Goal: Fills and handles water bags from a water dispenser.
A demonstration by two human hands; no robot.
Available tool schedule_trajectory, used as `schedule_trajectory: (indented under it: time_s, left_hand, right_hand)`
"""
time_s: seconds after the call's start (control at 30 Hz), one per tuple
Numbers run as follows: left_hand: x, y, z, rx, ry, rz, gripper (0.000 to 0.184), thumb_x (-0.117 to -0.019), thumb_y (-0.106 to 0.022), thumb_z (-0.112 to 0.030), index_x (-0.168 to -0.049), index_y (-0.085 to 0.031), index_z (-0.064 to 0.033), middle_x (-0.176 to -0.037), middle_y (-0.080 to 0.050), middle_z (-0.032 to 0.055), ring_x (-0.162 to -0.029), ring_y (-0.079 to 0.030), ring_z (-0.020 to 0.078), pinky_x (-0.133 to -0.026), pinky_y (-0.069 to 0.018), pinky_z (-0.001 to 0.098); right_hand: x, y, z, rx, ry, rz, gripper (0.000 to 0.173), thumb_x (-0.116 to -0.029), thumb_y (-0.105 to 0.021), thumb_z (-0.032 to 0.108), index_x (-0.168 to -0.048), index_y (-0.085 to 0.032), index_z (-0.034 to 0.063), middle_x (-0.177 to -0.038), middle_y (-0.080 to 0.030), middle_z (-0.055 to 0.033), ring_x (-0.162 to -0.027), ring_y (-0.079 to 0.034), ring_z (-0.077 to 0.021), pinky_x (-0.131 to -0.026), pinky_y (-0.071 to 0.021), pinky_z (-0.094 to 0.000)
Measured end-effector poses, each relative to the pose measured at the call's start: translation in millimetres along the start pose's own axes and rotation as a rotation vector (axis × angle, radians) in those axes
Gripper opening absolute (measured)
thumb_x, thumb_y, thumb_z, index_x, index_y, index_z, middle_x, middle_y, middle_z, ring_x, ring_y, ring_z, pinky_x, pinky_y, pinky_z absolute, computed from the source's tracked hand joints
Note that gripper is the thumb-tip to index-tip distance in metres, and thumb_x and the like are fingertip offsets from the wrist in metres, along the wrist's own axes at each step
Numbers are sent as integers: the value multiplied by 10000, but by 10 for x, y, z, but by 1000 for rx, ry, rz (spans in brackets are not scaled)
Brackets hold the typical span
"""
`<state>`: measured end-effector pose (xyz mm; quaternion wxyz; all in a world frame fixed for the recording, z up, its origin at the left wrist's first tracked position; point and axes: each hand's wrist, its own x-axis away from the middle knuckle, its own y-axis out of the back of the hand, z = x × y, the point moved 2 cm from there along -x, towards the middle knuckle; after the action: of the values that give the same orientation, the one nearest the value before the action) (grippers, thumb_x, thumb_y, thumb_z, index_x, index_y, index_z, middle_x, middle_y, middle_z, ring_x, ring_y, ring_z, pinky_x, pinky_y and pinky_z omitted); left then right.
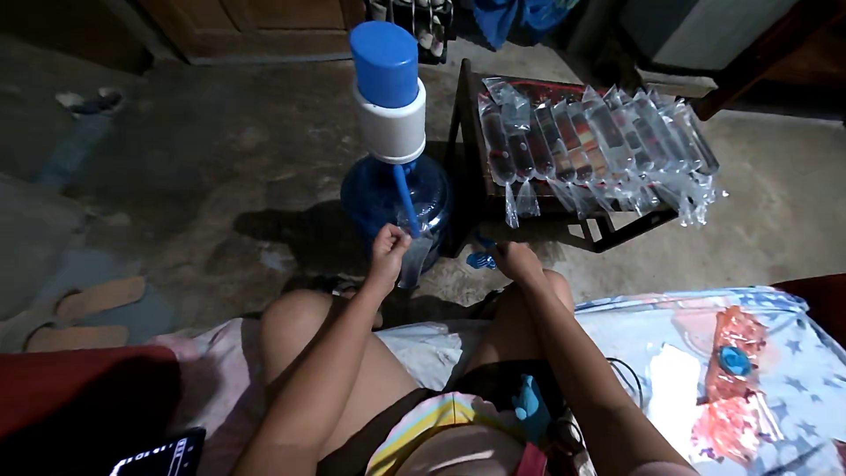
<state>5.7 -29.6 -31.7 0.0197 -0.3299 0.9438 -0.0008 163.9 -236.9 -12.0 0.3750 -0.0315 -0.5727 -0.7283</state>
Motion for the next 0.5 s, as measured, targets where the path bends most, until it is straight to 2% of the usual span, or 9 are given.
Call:
schedule_trajectory:
  time_s: [0.5]
  left_hand:
    - [-1, 5, 44, 37, -25, 11, 22, -997, -478, 51, -990, -477, 30, -985, -585, 67, -928, -563, 50, -863, -481, 243]
  right_hand:
    - [-6, -23, -12, -9, 8, -20, 449, -1094, -449, 375, -1191, -690, 9, -1169, -689, -254, -1156, -638, -438, -981, -460, -645]
